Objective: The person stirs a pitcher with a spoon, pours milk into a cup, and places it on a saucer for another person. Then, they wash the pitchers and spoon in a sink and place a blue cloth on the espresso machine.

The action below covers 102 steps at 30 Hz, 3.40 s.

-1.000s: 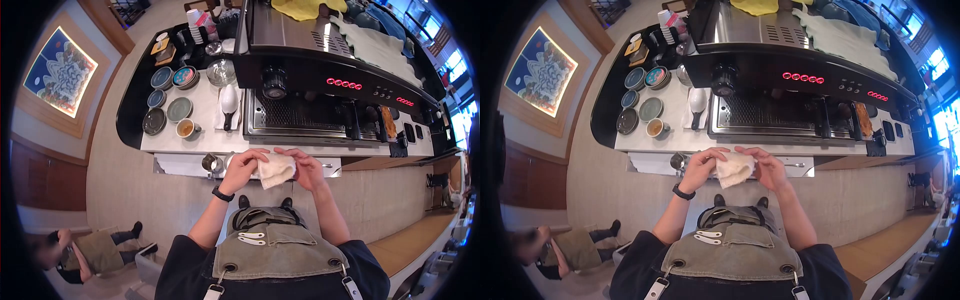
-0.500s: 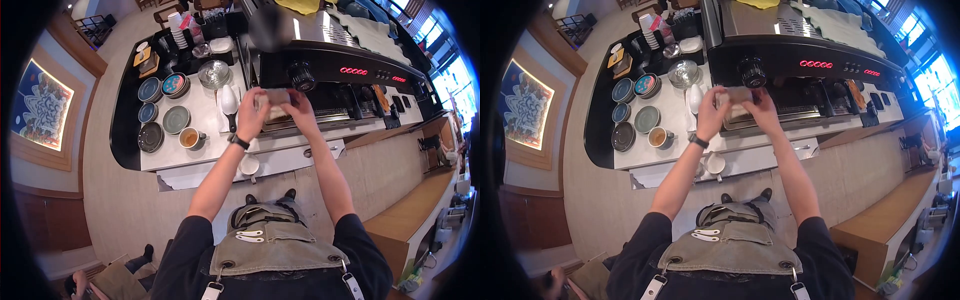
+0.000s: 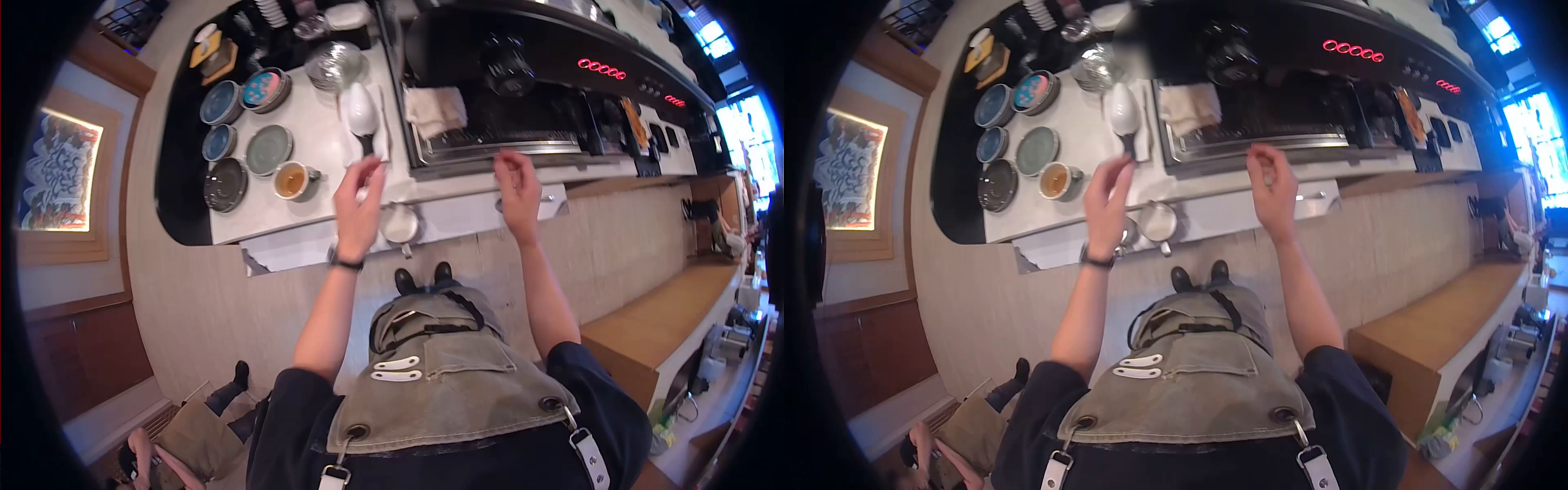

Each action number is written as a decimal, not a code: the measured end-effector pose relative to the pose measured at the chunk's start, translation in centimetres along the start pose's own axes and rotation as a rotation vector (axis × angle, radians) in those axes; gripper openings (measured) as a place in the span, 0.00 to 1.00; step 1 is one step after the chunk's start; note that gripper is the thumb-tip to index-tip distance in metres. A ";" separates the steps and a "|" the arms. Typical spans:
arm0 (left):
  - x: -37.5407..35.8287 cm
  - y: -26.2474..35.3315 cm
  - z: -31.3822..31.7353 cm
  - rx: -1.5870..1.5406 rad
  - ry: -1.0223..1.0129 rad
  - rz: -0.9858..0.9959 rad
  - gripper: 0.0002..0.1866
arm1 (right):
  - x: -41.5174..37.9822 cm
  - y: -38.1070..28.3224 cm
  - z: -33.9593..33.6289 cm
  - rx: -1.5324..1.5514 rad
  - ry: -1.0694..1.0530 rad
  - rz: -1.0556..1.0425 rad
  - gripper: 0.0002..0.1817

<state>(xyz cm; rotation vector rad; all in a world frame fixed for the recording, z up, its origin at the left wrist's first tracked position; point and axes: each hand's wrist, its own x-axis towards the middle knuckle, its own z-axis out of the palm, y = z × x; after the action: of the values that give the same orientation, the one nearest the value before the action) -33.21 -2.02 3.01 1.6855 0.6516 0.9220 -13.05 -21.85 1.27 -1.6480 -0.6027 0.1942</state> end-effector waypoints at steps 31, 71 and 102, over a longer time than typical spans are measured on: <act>-20.5 -8.7 10.8 -0.425 0.492 -0.512 0.18 | -7.2 16.7 -21.0 -0.160 -0.533 0.396 0.14; -20.9 -11.5 9.4 -0.330 0.325 -0.638 0.22 | -14.8 7.3 -16.2 0.312 -0.295 0.676 0.16; -19.9 -10.0 10.7 -0.278 0.400 -0.601 0.21 | -11.7 10.1 -17.5 0.697 -0.124 0.621 0.11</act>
<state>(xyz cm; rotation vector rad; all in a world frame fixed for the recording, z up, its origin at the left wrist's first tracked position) -35.06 -20.57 -13.18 0.9705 1.1611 0.8588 -12.25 -43.35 -7.80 -1.0924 -0.0626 0.8627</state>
